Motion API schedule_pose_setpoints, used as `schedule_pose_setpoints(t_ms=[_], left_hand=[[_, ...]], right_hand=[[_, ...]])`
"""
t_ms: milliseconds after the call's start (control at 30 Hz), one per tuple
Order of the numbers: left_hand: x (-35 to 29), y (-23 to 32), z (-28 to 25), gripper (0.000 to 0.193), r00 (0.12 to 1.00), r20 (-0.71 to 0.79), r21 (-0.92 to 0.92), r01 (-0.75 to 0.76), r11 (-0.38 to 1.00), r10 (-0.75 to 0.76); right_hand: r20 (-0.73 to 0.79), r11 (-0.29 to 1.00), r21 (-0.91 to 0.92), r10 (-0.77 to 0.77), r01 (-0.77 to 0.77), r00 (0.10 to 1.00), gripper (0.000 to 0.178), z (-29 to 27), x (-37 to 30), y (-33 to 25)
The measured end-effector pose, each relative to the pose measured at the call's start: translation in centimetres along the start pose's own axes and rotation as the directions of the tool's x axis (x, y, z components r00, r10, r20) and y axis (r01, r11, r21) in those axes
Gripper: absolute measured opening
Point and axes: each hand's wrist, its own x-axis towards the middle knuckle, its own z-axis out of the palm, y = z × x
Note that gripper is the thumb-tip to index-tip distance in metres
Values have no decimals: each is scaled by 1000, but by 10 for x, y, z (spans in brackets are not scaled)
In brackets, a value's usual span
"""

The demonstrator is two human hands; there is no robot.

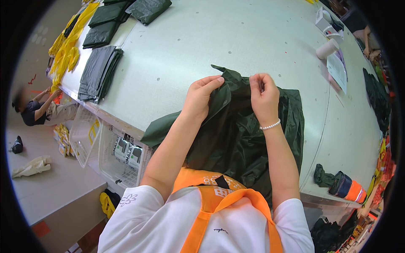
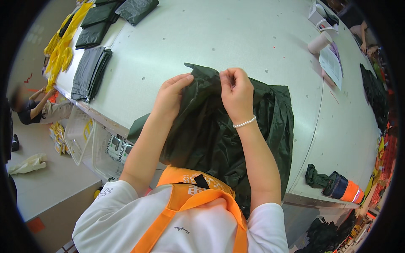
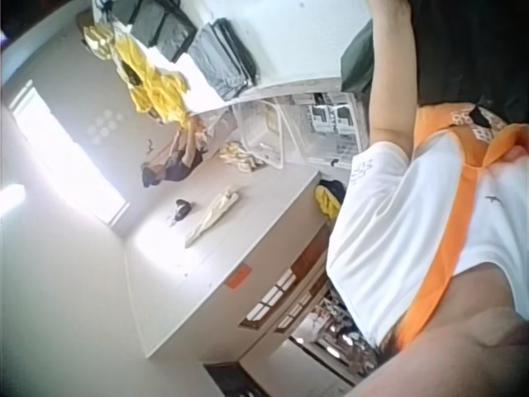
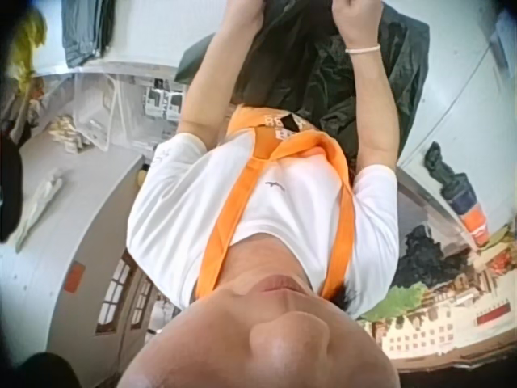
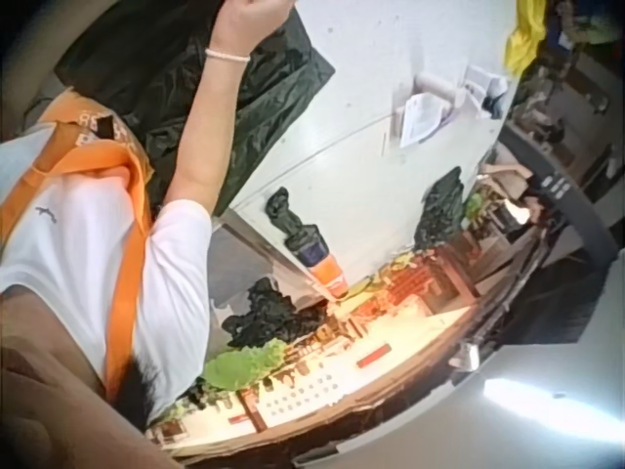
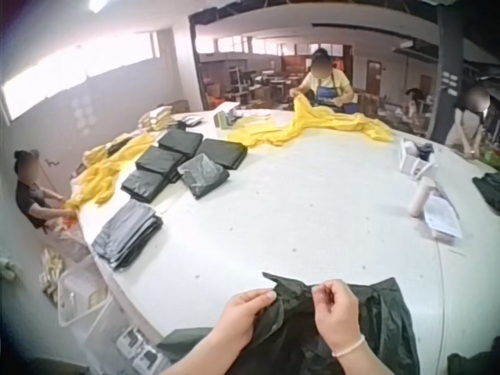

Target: The person folds a dark green jacket on a white table. They smooth the fabric, fold the sleeves inward, fold the sides, and then fold the jacket into a compact rectangle before placing it on a stack.

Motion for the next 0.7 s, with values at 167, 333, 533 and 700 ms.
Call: schedule_pose_setpoints(t_ms=[167,333,533,700], left_hand=[[0,1,0,19,1000,10,-22,27,999,-26],[-2,1,0,19,999,18,-4,38,999,-38],[-3,1,0,21,999,15,3,30,1000,-30],[-7,0,4,20,1000,11,33,-11,999,11]], right_hand=[[160,994,93,-71,56,985,27,0,-22,7],[150,988,81,-139,128,979,21,9,-24,3],[106,964,-46,-255,261,961,17,13,-22,6],[79,977,40,-210,208,974,17,10,-17,-8]])
